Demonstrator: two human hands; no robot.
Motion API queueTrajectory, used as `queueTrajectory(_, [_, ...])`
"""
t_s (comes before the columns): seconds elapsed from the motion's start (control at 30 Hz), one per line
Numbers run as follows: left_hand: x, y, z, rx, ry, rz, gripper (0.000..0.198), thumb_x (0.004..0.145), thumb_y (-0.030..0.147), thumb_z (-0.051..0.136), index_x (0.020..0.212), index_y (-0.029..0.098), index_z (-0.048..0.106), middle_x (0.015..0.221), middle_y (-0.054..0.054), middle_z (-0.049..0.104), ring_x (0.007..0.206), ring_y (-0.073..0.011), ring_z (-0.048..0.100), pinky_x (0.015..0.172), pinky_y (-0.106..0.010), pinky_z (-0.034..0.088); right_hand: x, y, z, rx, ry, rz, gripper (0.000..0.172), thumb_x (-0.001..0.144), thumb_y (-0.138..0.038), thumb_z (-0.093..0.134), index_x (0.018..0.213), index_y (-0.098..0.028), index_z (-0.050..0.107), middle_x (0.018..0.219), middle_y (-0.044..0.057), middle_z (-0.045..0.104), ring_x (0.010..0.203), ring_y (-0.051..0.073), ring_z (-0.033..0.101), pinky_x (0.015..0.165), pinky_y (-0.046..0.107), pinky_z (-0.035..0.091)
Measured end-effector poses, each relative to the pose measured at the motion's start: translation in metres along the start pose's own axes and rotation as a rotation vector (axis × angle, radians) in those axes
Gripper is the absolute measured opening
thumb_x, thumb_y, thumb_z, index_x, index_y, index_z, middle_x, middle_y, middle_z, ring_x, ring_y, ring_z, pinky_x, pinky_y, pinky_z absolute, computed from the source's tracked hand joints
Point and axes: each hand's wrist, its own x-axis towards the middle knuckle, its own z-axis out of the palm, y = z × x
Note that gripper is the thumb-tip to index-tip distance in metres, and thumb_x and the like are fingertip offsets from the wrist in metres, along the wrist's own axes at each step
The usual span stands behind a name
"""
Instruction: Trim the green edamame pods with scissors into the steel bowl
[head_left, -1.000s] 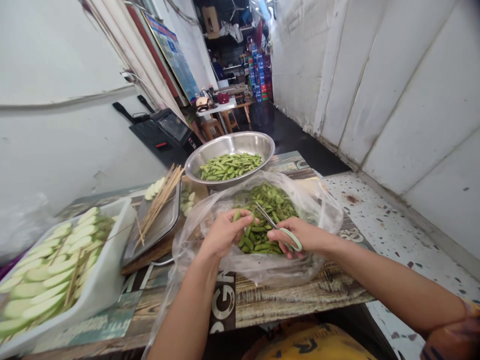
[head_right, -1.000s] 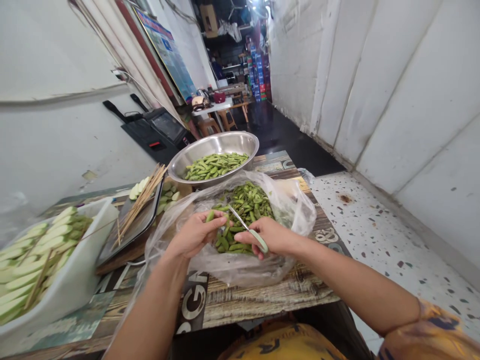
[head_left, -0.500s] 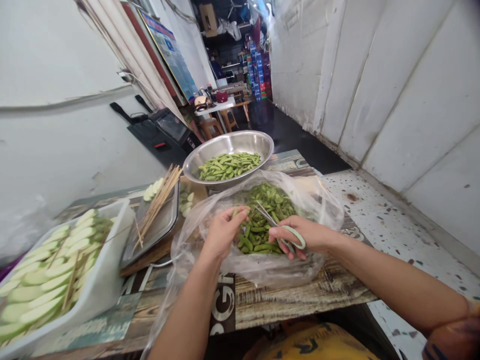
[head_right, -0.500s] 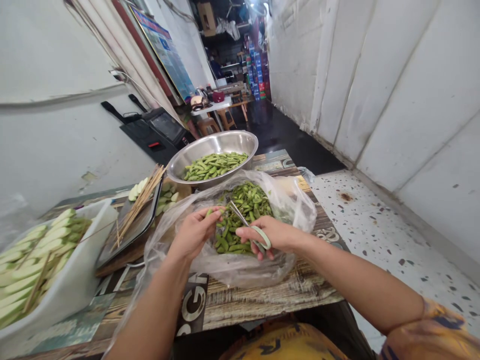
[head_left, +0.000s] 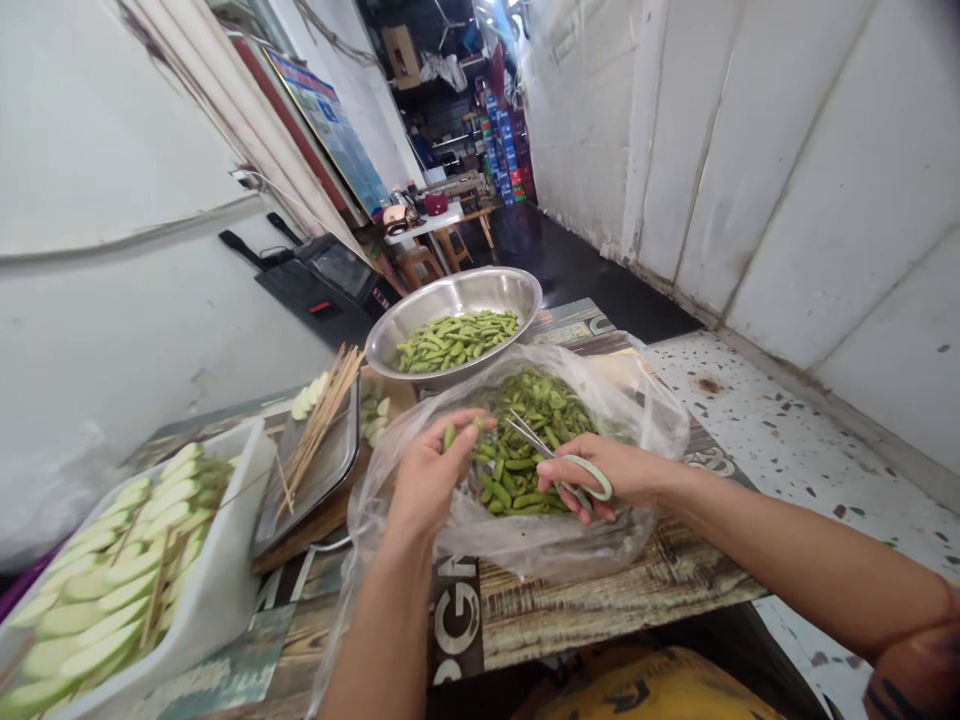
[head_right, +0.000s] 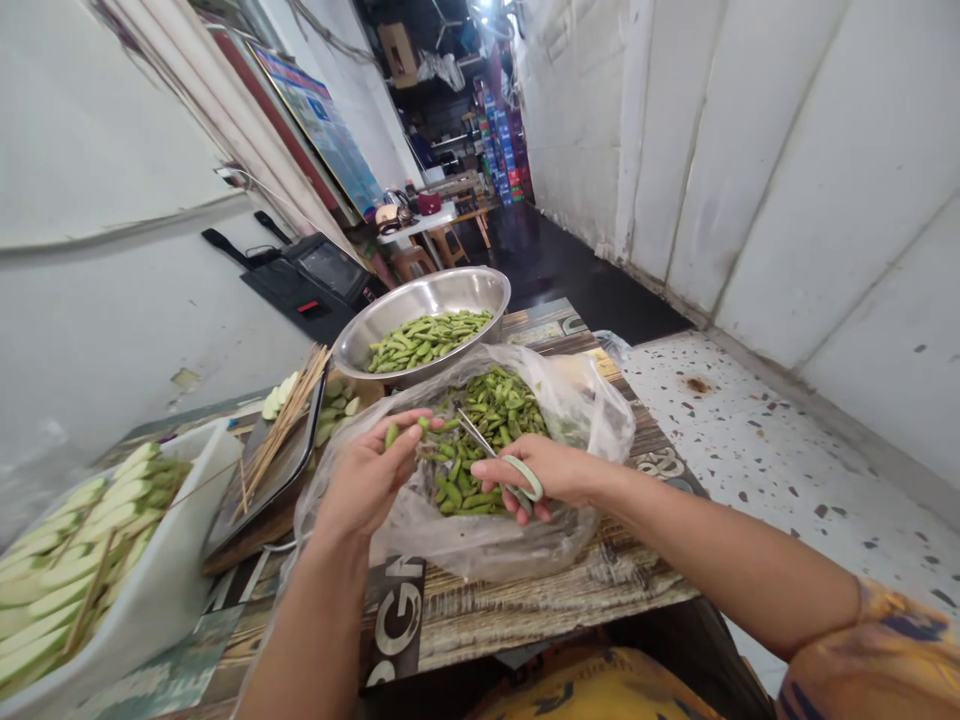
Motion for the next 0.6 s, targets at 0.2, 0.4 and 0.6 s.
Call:
queueTrajectory(0.2, [0.0, -0.009, 0.016, -0.13, -0.075, -0.079, 0.034, 0.068, 0.035, 0.071, 0.092, 0.015, 0.057, 0.057, 0.007, 0.05, 0.037, -0.0001, 0.021, 0.037, -0.017, 0.013, -0.001, -0.003, 0.0, -0.01, 0.037, -0.011, 0.047, 0.073, -0.059, 0.06, 0.081, -0.012, 0.059, 0.049, -0.003, 0.052, 0.039, 0.008, 0.051, 0.028, 0.015, 0.033])
queueTrajectory(0.4, [0.003, -0.011, 0.015, -0.259, -0.136, -0.144, 0.032, 0.067, 0.035, 0.072, 0.082, 0.015, 0.052, 0.051, 0.009, 0.044, 0.033, 0.0011, 0.018, 0.036, -0.017, 0.009, -0.001, 0.0, 0.002, -0.064, 0.041, -0.023, 0.046, 0.075, -0.059, 0.058, 0.075, -0.013, 0.058, 0.051, -0.003, 0.053, 0.039, 0.008, 0.05, 0.029, 0.016, 0.033])
queueTrajectory(0.6, [-0.001, -0.015, 0.025, -0.193, -0.04, -0.09, 0.032, 0.066, 0.035, 0.073, 0.074, 0.015, 0.051, 0.043, 0.011, 0.034, 0.034, -0.0001, 0.019, 0.036, -0.016, 0.01, -0.005, -0.005, 0.005, -0.105, 0.044, -0.046, 0.045, 0.072, -0.057, 0.061, 0.062, -0.015, 0.05, 0.049, -0.003, 0.053, 0.036, 0.007, 0.047, 0.03, 0.016, 0.033])
